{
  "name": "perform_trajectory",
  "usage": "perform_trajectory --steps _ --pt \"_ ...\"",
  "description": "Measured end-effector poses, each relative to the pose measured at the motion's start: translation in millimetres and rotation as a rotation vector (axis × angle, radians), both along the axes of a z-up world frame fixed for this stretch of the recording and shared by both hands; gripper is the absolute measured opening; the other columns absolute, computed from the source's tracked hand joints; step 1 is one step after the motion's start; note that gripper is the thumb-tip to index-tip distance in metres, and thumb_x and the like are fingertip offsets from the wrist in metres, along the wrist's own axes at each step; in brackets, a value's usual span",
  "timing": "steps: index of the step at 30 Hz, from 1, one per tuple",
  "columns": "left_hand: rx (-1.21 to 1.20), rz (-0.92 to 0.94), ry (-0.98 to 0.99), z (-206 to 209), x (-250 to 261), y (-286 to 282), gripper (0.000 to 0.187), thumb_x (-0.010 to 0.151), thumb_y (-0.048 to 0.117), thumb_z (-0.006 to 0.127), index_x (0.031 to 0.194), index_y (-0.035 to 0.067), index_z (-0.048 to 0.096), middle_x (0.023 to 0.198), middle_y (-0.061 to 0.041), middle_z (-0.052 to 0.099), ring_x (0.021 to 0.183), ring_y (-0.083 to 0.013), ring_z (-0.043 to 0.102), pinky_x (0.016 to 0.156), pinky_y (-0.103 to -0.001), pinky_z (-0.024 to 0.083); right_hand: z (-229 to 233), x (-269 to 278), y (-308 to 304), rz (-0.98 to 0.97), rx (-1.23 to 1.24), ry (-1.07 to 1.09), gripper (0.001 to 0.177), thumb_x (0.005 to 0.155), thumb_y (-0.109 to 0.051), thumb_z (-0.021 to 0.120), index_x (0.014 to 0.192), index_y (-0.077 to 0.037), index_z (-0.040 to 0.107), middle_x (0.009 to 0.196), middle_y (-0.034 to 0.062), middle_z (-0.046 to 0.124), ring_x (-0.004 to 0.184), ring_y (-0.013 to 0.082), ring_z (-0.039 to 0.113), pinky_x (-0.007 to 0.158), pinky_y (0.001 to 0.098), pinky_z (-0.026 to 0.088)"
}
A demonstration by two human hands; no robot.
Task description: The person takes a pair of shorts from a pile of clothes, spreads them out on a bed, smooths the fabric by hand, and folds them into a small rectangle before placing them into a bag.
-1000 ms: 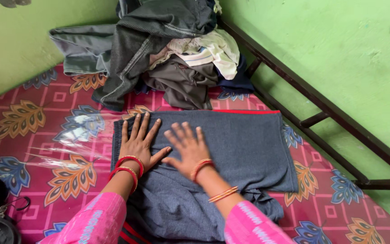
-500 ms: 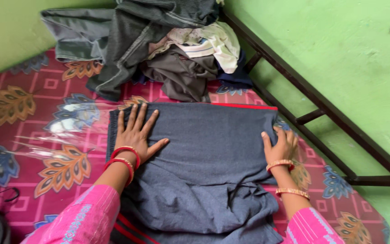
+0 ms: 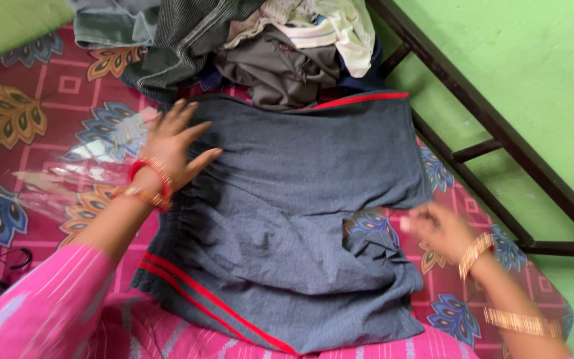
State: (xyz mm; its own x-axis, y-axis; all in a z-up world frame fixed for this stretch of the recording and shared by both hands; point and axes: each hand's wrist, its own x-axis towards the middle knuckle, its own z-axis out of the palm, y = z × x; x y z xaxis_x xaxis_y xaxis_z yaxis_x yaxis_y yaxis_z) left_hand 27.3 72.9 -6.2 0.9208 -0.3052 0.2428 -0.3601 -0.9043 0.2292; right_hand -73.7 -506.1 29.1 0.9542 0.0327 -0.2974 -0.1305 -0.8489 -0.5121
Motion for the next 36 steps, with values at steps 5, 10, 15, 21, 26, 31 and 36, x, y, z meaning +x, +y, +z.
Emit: perform_trajectory --steps 5,10,15,21,26,31,36 --pt "-0.235 0.417 0.199 6.8 -85.9 21.7 0.096 0.072 0.048 0.087 0.146 -0.001 0.051 0.133 -0.028 0.058 0.124 -0.0437 0.054 0.105 -0.050 0.045 -30.2 -109.1 9.3 -0.136 -0.044 0.206 0.064 0.073 -0.032 0.091 0.126 -0.004 0.069 0.103 0.0154 0.072 0.090 0.0217 0.069 0.079 0.0314 0.059" --pt "-0.276 0.625 0.503 -20.4 -114.0 31.4 0.089 0.057 0.050 0.095 0.121 -0.004 0.062 0.107 -0.024 0.071 0.098 -0.0356 0.070 0.087 -0.044 0.055 -34.5 -111.1 9.5 -0.186 0.334 0.059 0.056 0.076 -0.020 0.083 0.125 0.001 0.065 0.110 0.0108 0.076 0.098 0.0158 0.070 0.084 0.0303 0.057" --pt "-0.296 0.581 0.777 -35.2 -108.8 33.3 0.051 0.069 0.046 0.085 0.081 -0.003 0.077 0.073 -0.017 0.074 0.067 -0.0265 0.072 0.069 -0.042 0.055 13.9 -95.8 -40.2 -0.533 0.866 0.017 0.056 0.086 -0.016 0.077 0.131 0.009 0.053 0.115 0.0161 0.070 0.097 0.0210 0.068 0.085 0.0381 0.056" --pt "-0.796 0.778 0.824 -28.7 -78.3 38.5 0.079 0.070 0.057 0.088 0.113 -0.005 0.067 0.083 -0.021 0.071 0.070 -0.0289 0.066 0.066 -0.044 0.053 -0.2 -55.1 -83.4 -0.211 0.118 0.015 0.065 0.081 -0.031 0.077 0.138 -0.005 0.058 0.119 0.0099 0.075 0.104 0.0137 0.071 0.090 0.0310 0.054" --pt "-0.828 0.747 0.243 -42.6 -27.0 14.3 0.090 0.073 0.061 0.091 0.124 -0.009 0.066 0.104 -0.018 0.072 0.091 -0.0235 0.068 0.082 -0.037 0.053 -35.3 80.3 -11.7 -0.303 0.180 -0.342 0.077 0.085 -0.043 0.082 0.140 0.001 0.050 0.123 0.0123 0.065 0.102 0.0185 0.068 0.088 0.0342 0.052" --pt "-0.952 0.589 0.338 -6.3 -8.5 -16.0 0.076 0.076 0.047 0.093 0.123 -0.004 0.065 0.110 -0.010 0.071 0.099 -0.0165 0.068 0.086 -0.031 0.052 -77.8 134.6 34.3 -0.420 -0.095 -0.324 0.081 0.070 -0.044 0.092 0.130 -0.001 0.060 0.093 0.0171 0.071 0.079 0.0247 0.065 0.075 0.0378 0.054" --pt "-1.248 0.117 0.275 80.1 -30.8 -13.9 0.020 0.093 0.015 0.082 0.106 0.001 0.075 0.097 0.004 0.070 0.089 -0.0050 0.060 0.081 -0.024 0.050 -2.5 152.1 16.2 -0.083 -0.210 -0.573 0.041 0.092 -0.036 0.088 0.091 0.000 0.068 0.087 0.0175 0.066 0.074 0.0252 0.058 0.067 0.0444 0.049"
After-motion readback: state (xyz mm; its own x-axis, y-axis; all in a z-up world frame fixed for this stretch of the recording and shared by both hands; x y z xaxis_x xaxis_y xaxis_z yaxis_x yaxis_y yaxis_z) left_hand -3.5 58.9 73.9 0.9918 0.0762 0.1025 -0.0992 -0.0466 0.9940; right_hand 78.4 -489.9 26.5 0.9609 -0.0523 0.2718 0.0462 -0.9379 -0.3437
